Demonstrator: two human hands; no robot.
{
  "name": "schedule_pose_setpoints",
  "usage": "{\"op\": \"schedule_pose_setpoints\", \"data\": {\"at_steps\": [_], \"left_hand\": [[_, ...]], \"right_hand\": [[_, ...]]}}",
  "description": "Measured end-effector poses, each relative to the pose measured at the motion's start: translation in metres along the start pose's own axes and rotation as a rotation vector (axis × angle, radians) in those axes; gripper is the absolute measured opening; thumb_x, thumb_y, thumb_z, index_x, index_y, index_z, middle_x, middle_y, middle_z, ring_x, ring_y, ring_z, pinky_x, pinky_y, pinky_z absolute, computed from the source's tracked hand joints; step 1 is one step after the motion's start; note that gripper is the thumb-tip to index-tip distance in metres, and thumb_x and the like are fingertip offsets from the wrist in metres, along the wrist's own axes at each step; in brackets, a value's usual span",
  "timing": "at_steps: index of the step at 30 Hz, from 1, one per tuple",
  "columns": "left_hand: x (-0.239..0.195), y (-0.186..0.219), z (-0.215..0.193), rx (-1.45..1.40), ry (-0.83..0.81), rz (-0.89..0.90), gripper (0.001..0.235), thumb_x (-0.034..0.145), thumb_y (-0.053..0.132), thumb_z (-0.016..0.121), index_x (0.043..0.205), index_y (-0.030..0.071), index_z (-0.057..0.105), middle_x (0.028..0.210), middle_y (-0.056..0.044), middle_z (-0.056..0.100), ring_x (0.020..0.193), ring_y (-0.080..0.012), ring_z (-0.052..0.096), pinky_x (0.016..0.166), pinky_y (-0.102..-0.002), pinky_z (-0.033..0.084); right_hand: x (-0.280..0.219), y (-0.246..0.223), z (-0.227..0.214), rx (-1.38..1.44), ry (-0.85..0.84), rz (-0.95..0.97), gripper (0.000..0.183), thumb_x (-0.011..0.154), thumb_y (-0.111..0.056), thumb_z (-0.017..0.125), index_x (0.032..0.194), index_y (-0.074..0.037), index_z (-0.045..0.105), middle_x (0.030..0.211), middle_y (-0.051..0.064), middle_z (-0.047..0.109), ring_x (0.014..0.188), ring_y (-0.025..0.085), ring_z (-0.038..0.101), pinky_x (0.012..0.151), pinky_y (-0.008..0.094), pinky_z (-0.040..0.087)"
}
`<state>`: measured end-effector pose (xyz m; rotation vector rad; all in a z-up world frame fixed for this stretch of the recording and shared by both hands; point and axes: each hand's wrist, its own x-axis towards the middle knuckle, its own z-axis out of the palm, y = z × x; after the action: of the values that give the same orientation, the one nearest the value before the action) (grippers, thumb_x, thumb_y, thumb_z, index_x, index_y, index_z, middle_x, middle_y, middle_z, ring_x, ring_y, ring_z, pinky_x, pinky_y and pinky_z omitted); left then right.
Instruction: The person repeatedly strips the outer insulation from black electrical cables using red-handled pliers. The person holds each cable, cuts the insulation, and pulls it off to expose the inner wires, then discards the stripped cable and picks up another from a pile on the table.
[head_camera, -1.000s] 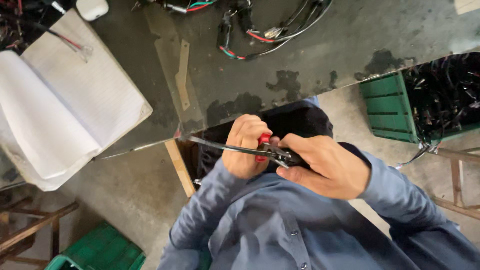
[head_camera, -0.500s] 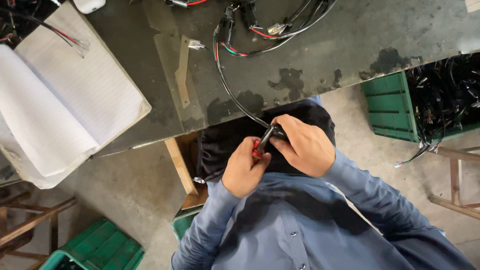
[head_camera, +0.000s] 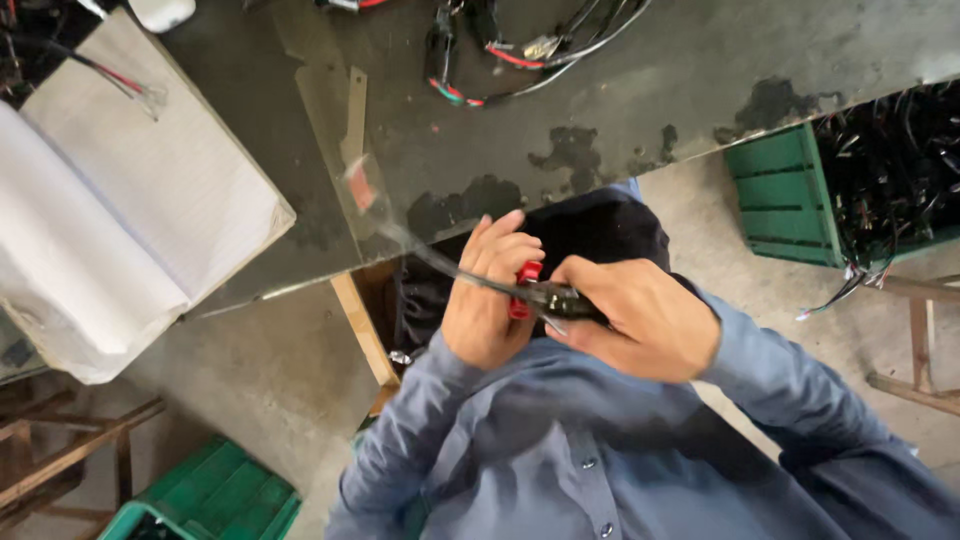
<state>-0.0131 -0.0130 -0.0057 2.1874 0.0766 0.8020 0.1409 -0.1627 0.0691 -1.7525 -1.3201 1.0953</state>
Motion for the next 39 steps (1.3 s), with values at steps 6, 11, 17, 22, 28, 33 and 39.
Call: {"op": "schedule_pose_setpoints", "data": {"at_steps": [6, 11, 17, 22, 28, 33, 39], "left_hand": [[0.023, -0.003, -0.008, -0.042, 0.016, 0.18, 0.042, 0.076, -0.002, 0.076, 0.111, -0.001, 0.053, 0.104, -0.018, 0.06, 0.102, -0.0389, 0.064, 0.103, -0.055, 0.053], [0.019, -0.015, -0.007, -0.048, -0.015, 0.226, 0.042, 0.074, -0.002, 0.077, 0.109, -0.001, 0.054, 0.1, -0.017, 0.061, 0.097, -0.0387, 0.064, 0.095, -0.053, 0.054], [-0.001, -0.018, -0.006, -0.093, -0.084, 0.052, 0.043, 0.073, -0.002, 0.074, 0.111, 0.002, 0.054, 0.102, -0.017, 0.062, 0.098, -0.0415, 0.065, 0.093, -0.048, 0.055], [-0.038, -0.011, 0.023, -0.003, -0.26, -0.742, 0.035, 0.089, 0.019, 0.077, 0.114, 0.004, 0.058, 0.1, -0.02, 0.067, 0.096, -0.0417, 0.066, 0.084, -0.048, 0.052], [-0.027, -0.025, 0.002, 0.155, -0.207, -0.443, 0.03, 0.086, 0.022, 0.077, 0.104, 0.005, 0.06, 0.088, -0.017, 0.065, 0.084, -0.0389, 0.063, 0.073, -0.047, 0.05], [0.02, -0.03, -0.033, 0.323, -0.29, -0.406, 0.033, 0.09, 0.029, 0.079, 0.1, 0.006, 0.058, 0.083, -0.012, 0.059, 0.084, -0.0365, 0.061, 0.073, -0.048, 0.048], [0.09, -0.036, -0.017, 0.566, -0.27, -0.201, 0.05, 0.081, 0.041, 0.081, 0.107, 0.004, 0.059, 0.096, -0.013, 0.061, 0.092, -0.0357, 0.059, 0.078, -0.05, 0.044]], "right_hand": [[-0.003, -0.036, 0.0, -0.106, 0.069, -0.1, 0.034, 0.087, -0.02, 0.073, 0.112, -0.001, 0.061, 0.08, 0.014, 0.063, 0.071, 0.037, 0.065, 0.059, 0.043, 0.048], [-0.002, -0.035, 0.007, -0.154, 0.086, -0.08, 0.034, 0.088, -0.021, 0.072, 0.115, -0.002, 0.062, 0.081, 0.014, 0.064, 0.069, 0.037, 0.065, 0.058, 0.043, 0.049], [-0.001, -0.003, 0.014, -0.127, 0.086, 0.041, 0.032, 0.088, -0.025, 0.071, 0.109, -0.003, 0.061, 0.076, 0.014, 0.063, 0.07, 0.036, 0.066, 0.06, 0.043, 0.049], [0.033, 0.042, 0.041, -0.371, 0.291, 0.089, 0.028, 0.09, -0.025, 0.071, 0.105, -0.005, 0.059, 0.087, 0.016, 0.067, 0.079, 0.038, 0.066, 0.064, 0.046, 0.049], [0.027, 0.066, 0.009, -0.11, 0.191, 0.13, 0.032, 0.077, -0.029, 0.077, 0.101, -0.009, 0.069, 0.089, 0.013, 0.07, 0.082, 0.026, 0.071, 0.073, 0.037, 0.055], [-0.011, 0.111, -0.08, -0.899, 1.351, -0.078, 0.056, 0.118, -0.015, 0.063, 0.151, 0.005, 0.022, 0.148, 0.022, 0.036, 0.135, 0.032, 0.042, 0.115, 0.042, 0.036], [-0.027, 0.106, 0.012, -0.281, 1.019, -0.18, 0.05, 0.094, -0.009, 0.077, 0.135, 0.001, 0.05, 0.13, 0.016, 0.047, 0.118, 0.027, 0.051, 0.101, 0.034, 0.048]]}}
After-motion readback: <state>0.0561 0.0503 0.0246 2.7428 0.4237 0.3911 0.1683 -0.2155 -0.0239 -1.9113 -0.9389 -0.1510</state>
